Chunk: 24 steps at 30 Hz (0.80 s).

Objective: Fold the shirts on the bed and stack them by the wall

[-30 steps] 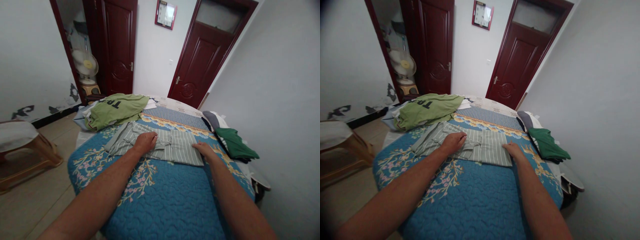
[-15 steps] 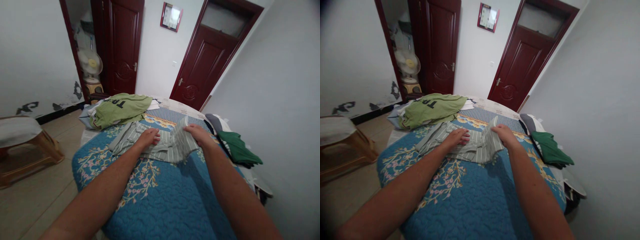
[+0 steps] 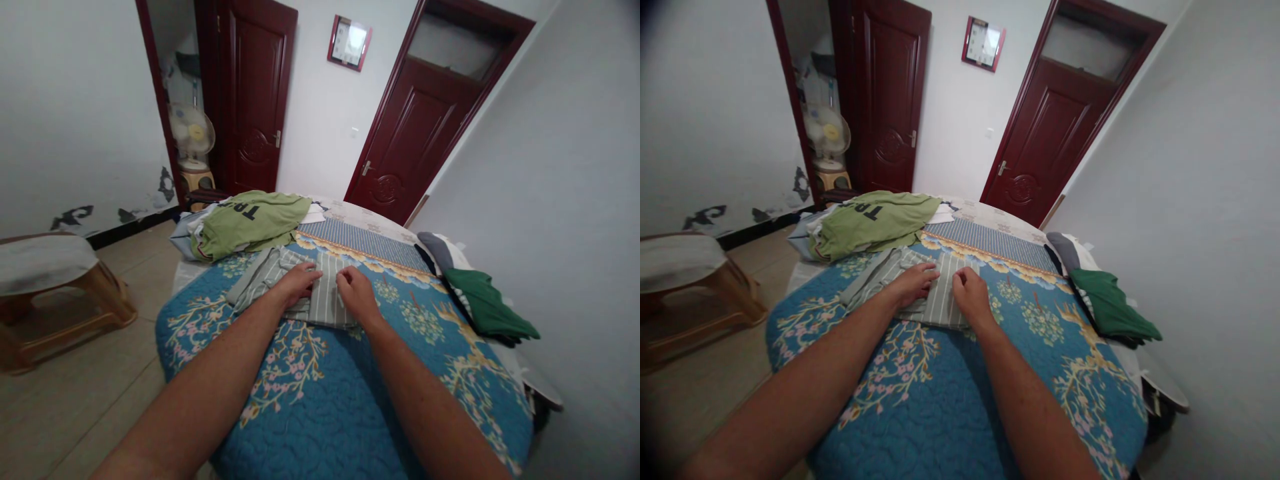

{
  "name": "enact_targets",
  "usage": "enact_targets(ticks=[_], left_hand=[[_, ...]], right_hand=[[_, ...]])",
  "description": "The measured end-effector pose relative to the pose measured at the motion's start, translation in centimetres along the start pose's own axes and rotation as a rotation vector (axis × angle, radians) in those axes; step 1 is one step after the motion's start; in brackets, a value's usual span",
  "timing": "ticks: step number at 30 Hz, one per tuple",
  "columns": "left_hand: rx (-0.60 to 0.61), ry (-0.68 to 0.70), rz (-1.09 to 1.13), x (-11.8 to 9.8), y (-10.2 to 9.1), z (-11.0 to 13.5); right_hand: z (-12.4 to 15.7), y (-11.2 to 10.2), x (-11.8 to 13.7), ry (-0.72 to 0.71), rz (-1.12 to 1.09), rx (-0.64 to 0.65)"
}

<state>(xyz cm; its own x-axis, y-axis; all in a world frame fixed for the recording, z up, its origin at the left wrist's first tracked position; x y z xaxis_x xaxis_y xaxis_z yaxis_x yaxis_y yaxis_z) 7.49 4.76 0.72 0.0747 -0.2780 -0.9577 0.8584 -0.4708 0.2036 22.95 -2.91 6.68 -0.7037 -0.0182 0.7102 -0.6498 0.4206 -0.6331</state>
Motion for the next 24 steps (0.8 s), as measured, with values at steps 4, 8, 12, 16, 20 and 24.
enact_targets(ticks=[4, 8, 12, 16, 20, 24], left_hand=[[-0.047, 0.150, -0.167, -0.2, 0.3, -0.3], [-0.189, 0.327, -0.374, -1.2, -0.4, -1.3], [-0.281, 0.398, -0.697, -1.9, -1.2, -2.0], [-0.215, 0.461, -0.873, -1.7, -0.8, -1.4], [-0.209, 0.441, -1.005, -1.4, -0.3, -0.5], [-0.195, 0.388, -1.035, -1.5, -0.2, -0.2]], right_hand=[[1.5, -1.8, -1.9, -0.210, 0.204, -0.135], [3.2, 0.6, -3.3, -0.312, 0.310, -0.036], [4.4, 3.2, -3.8, -0.260, 0.456, 0.119], [4.4, 3.0, -4.1, -0.230, 0.455, 0.161], [3.7, 1.8, -5.1, -0.210, 0.390, 0.089], [2.8, -0.3, -5.1, -0.242, 0.289, -0.094]])
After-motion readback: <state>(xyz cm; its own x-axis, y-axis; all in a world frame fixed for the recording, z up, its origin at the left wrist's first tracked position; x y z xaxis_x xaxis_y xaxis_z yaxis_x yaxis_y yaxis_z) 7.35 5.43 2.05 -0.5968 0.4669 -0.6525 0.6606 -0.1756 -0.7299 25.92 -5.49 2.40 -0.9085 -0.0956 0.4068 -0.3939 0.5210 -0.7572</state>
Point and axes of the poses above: each hand's wrist, its own z-axis away from the middle knuckle, its own y-axis out of the palm, x = y × z, the point moved 7 cm from there along -z, towards the middle knuckle, and after that the axes turned 1 degree about y, right-handed, at the moved point
